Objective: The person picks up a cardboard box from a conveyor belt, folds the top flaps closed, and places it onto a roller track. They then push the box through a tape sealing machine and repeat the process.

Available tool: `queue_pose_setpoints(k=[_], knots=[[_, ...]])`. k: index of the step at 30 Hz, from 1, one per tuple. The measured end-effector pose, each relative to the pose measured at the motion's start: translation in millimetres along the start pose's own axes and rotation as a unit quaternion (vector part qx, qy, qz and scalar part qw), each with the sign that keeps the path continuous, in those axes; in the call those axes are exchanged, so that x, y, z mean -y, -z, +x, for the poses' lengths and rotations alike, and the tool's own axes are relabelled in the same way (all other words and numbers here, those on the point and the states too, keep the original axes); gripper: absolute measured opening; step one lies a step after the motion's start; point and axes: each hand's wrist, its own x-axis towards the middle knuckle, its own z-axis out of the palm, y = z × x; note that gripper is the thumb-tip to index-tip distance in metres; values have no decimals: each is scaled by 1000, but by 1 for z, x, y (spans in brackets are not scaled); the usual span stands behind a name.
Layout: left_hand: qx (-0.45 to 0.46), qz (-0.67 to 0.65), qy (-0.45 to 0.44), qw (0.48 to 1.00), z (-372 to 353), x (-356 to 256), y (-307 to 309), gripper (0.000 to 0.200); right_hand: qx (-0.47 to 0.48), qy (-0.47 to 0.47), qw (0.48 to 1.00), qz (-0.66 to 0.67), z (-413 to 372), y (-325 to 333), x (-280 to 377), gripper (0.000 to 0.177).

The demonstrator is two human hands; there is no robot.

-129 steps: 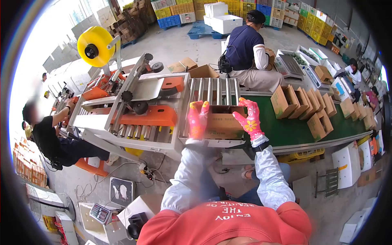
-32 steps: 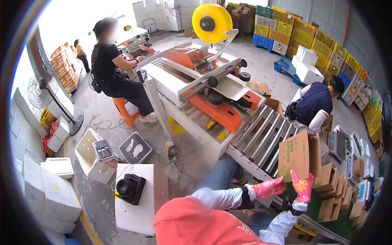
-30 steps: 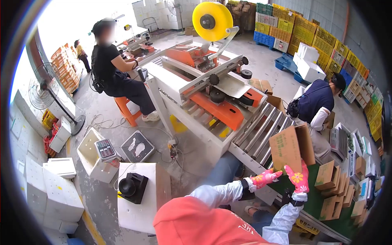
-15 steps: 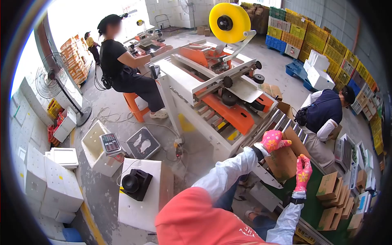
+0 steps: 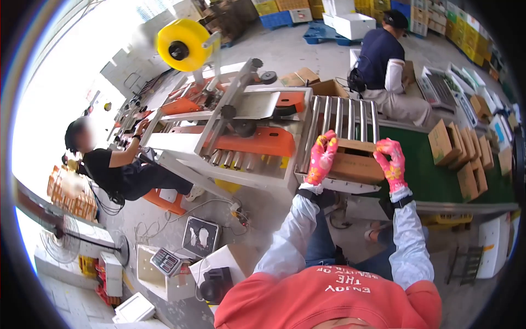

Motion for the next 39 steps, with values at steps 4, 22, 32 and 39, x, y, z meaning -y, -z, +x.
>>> queue_pose_setpoints(k=[4, 22, 32, 39], knots=[[-5, 30, 52, 998, 2, -11, -1, 29, 73, -209, 944, 244, -10, 4, 26, 25], [-17, -24, 73, 997, 7, 1, 3, 18, 70, -256, 926, 268, -7, -7, 12, 15], [216, 660, -189, 694, -65, -18, -107, 98, 38, -233, 916, 324, -13, -8, -8, 16], [170, 577, -216, 769, 21, 15, -83, 82, -17, -211, 970, 116, 3, -35, -13, 30]])
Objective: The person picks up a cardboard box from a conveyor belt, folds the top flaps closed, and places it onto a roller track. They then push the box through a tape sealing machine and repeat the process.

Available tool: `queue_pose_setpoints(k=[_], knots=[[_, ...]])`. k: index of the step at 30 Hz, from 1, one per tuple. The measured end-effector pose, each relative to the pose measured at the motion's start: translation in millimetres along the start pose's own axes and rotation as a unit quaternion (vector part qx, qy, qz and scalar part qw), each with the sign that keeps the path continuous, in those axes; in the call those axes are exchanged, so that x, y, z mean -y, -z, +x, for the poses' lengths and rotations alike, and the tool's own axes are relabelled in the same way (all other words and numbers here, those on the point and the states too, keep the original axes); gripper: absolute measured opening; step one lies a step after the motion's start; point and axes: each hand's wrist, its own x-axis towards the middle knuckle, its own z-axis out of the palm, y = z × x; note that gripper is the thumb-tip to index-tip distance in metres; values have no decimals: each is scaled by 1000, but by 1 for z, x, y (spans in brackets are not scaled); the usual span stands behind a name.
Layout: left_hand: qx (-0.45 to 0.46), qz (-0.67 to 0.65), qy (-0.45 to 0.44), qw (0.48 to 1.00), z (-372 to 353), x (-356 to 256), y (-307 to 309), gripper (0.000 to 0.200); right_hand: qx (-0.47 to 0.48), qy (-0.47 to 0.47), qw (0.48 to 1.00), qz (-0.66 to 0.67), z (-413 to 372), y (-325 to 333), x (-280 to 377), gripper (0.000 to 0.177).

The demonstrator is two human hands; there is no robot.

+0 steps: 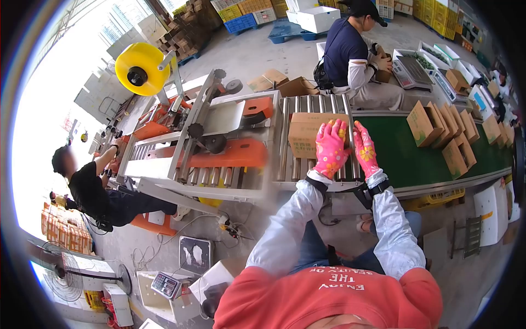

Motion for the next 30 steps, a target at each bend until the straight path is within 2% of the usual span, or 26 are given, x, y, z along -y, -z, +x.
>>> queue_pose_setpoints(k=[1, 2, 4, 5, 8, 12, 14, 16, 17, 18, 19, 20, 21, 23, 24, 26, 28, 29, 30], knots=[[-8, -10, 14, 1000, 9, 15, 3, 81, -29, 19, 999, -41, 1, -10, -7, 34], [-13, -2, 27, 1000, 15, 33, 4, 80, -13, 43, 996, -77, -1, -18, -30, 36], [-38, 26, 40, 998, 23, 71, 3, 79, 109, 66, 959, -252, -20, -18, -57, 45], [-49, 38, 45, 997, 25, 88, 7, 76, 190, 64, 899, -388, -28, -18, -63, 43], [-51, 80, 55, 994, 23, 133, 23, 72, 193, 104, 851, -477, -51, -19, -40, 34], [-30, 201, 77, 976, 14, 177, 33, 64, 188, 99, 873, -439, -49, -14, -35, 34], [-43, 294, 88, 951, 9, 186, 26, 61, 151, 111, 898, -398, -49, -17, -41, 34], [-8, 219, 83, 972, -2, 153, 11, 57, 130, 60, 953, -267, -48, -8, -42, 35], [54, 95, 79, 991, -10, 127, 10, 56, 124, 4, 976, -179, -44, -1, -49, 34], [-9, 26, 15, 1000, -23, 99, -9, 55, 87, -67, 993, 48, -44, 3, -60, 33], [-71, -45, -43, 996, -42, 65, -32, 54, 46, -126, 952, 275, -47, 11, -70, 31], [-36, -82, -16, 996, -59, 37, -55, 53, 22, -70, 987, 145, -51, 24, -73, 32], [-6, -116, 11, 993, -71, 16, -74, 53, 23, -41, 999, 19, -55, 38, -95, 37], [47, 76, 1, 996, -78, -23, -74, 47, -11, 18, 974, -226, -63, 79, -134, 46], [103, 84, 16, 991, -77, -35, -70, 49, -54, 32, 966, -251, -61, 107, -153, 52], [144, 96, 44, 984, -77, -41, -74, 50, -160, 27, 934, -318, -41, 178, -186, 59], [133, 72, 91, 984, -79, -43, -76, 49, -223, -43, 873, -431, -5, 253, -207, 74], [100, 74, 83, 989, -82, -43, -79, 42, -225, -39, 866, -444, 16, 289, -209, 81], [112, 93, 49, 988, -78, -43, -73, 44, -231, -99, 824, -507, 36, 322, -234, 87]])
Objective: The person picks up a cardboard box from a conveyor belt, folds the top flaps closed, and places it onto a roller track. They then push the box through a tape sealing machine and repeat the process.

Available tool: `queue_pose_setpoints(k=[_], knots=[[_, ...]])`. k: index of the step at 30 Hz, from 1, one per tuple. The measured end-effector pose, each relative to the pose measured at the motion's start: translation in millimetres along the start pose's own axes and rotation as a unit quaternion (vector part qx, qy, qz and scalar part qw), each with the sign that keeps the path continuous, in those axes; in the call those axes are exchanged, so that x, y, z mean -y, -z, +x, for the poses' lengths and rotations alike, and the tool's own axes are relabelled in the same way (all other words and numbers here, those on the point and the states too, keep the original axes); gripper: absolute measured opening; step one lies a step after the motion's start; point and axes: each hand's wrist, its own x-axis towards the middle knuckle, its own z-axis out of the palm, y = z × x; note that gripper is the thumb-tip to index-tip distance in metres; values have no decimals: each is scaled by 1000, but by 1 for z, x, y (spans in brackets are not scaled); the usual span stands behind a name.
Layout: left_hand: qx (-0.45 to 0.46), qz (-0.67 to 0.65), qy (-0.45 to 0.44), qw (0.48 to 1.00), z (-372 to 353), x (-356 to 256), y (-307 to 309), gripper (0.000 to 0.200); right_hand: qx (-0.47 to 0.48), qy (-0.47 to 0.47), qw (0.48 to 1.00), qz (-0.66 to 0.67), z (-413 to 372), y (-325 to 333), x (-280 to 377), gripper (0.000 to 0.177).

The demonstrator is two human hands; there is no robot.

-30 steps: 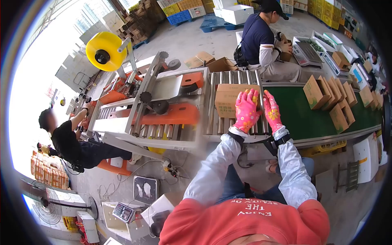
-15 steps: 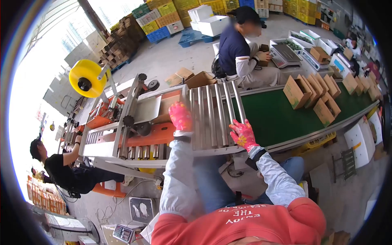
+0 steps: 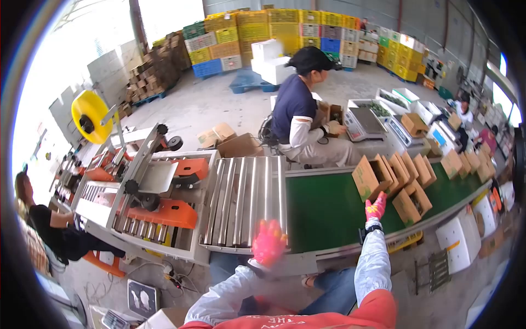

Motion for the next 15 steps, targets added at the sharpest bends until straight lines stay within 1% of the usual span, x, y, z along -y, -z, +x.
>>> queue_pose_setpoints(k=[1, 2, 3, 4, 5, 6, 7, 8, 9, 11, 12, 13, 14, 15], knots=[[12, 26, -28, 999, -2, 2, 4, 46, 10, 42, 996, -74, 27, -2, -14, 90], [12, 23, -29, 999, -3, 6, -8, 44, 69, 64, 992, -87, 48, 14, -4, 81], [11, 20, -31, 999, -4, 9, -19, 41, 103, 150, 979, -94, 75, -19, -37, 79], [11, 18, -33, 999, -4, 12, -30, 39, 170, 111, 979, -6, 97, -51, -58, 79], [12, -2, -20, 1000, -6, 12, -28, 40, 211, 82, 970, -86, 95, -33, -25, 81], [10, -31, 3, 999, -6, 9, -25, 40, 264, 95, 949, -146, 96, -41, -17, 82], [6, -52, 20, 998, -6, 7, -24, 41, 287, 104, 929, -209, 105, -70, -29, 81], [4, -72, 38, 997, -6, 5, -22, 42, 282, 60, 937, -199, 108, -82, -27, 79], [-5, -73, 35, 997, -5, 6, -23, 42, 275, 9, 943, -189, 109, -85, -23, 78], [-34, -68, 33, 997, -6, 7, -27, 42, 280, 36, 941, -185, 109, -84, -13, 73], [-46, -67, 30, 996, -8, 8, -29, 42, 301, 70, 923, -228, 108, -83, -7, 67], [-56, -72, 29, 995, -8, 7, -31, 42, 295, 88, 935, -176, 105, -98, -16, 64], [-67, -77, 27, 994, -7, 6, -27, 42, 308, 90, 935, -152, 94, -105, -7, 64], [-40, -98, 47, 993, -6, 6, -21, 42, 320, 89, 934, -130, 82, -103, -6, 64]])
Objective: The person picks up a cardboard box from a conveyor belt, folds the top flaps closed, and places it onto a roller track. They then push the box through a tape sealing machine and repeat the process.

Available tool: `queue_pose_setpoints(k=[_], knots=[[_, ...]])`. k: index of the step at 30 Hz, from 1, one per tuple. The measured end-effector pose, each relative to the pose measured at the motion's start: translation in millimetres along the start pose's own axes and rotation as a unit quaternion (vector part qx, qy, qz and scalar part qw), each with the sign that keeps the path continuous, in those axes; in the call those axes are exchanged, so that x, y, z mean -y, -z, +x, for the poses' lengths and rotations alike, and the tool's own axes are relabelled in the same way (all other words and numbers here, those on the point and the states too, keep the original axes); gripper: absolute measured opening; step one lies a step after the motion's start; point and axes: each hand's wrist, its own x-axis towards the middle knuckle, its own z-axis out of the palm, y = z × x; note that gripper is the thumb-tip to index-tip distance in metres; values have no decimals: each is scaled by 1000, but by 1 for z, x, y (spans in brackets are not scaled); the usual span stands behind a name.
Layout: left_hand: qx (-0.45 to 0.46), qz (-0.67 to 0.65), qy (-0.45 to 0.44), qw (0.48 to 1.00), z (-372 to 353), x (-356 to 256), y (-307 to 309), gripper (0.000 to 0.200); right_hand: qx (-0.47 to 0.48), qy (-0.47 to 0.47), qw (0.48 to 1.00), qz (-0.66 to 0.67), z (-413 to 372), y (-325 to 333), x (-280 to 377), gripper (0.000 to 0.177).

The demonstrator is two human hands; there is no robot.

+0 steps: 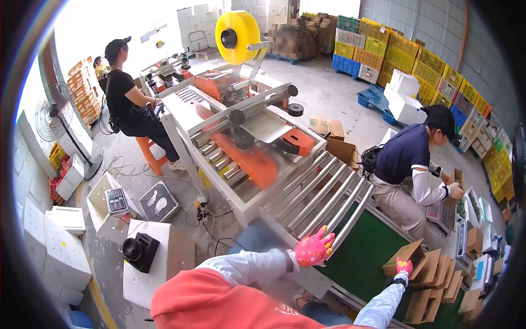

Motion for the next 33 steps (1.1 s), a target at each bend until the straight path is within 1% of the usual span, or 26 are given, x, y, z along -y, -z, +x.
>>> queue_pose_setpoints(k=[2, 3, 5, 6, 9, 10, 11, 12, 14, 15, 16, 17, 19, 20, 22, 23, 24, 25, 26, 27, 28, 29, 30, 31, 32, 33], knots=[[7, 16, -1, 1000, 1, -3, 4, 43, -66, 12, 998, -18, -66, 19, 54, 60], [10, 23, -1, 1000, 2, -3, 6, 45, -35, 25, 999, -12, -116, 53, 96, 54], [-91, -50, -44, 994, -1, -9, 22, 47, -77, 148, 981, -96, -160, 41, 120, 43], [-132, -106, -96, 981, -6, -12, 22, 54, 70, 25, 996, -53, -165, 42, 132, 85], [-50, -300, -153, 940, -67, -46, 21, 60, 175, 62, 982, -23, -239, 85, 183, 97], [17, -410, -59, 910, -99, -60, 6, 57, 197, 83, 977, -10, -257, 97, 197, 96], [125, -648, 198, 725, -122, -68, -63, 62, 218, 102, 971, 3, -275, 109, 210, 95], [220, -756, 444, 427, -137, -69, -119, 69, 206, 109, 972, 8, -278, 96, 208, 89], [318, -815, 479, 70, -107, -66, -49, 75, 192, 117, 974, 23, -283, 67, 201, 76], [295, -880, 318, 191, -109, -72, -69, 75, 165, 141, 976, 24, -287, 61, 199, 70], [320, -870, 322, 193, -111, -68, -62, 75, 132, 166, 977, 24, -291, 60, 201, 64], [323, -844, 382, -193, -105, -62, -49, 71, 49, 179, 982, 36, -305, 71, 204, 57], [270, -836, 442, -182, -86, -71, 0, 66, 55, 185, 980, 51, -347, 158, 238, 56], [238, -860, 399, 212, -79, -79, 33, 64, 21, 192, 979, 66, -363, 187, 249, 56], [210, -905, 312, 197, -67, -63, 54, 53, -121, 260, 946, 154, -384, 215, 261, 45], [211, -913, 281, 207, -62, -55, 57, 51, -80, 260, 951, 149, -392, 231, 273, 46], [198, -904, 273, 261, -54, -41, 55, 50, -35, 262, 954, 143, -395, 246, 287, 47], [179, -881, 273, 343, -47, -21, 50, 49, -37, 301, 926, 225, -386, 228, 290, 49], [148, -829, 274, 464, -41, 5, 47, 49, -40, 341, 889, 304, -370, 200, 293, 51], [106, -753, 258, 597, -29, 39, 44, 50, -37, 424, 873, 238, -348, 179, 303, 50], [-118, -674, 209, 699, -29, 24, 63, 67, -32, 504, 847, 168, -330, 164, 312, 50], [-225, -579, 89, 778, -23, 40, 81, 80, -25, 508, 843, 176, -324, 154, 319, 50], [-322, -318, 30, 891, -10, 54, 104, 77, -19, 514, 837, 185, -322, 146, 324, 51], [-291, -410, -6, 864, -4, 52, 135, 71, 20, 527, 834, 163, -317, 145, 327, 49], [-169, -538, -82, 822, 5, 86, 134, 65, 53, 515, 837, 177, -321, 151, 331, 52], [-80, -543, -15, 836, 14, 112, 133, 67, 215, 476, 790, 322, -316, 150, 336, 65]])
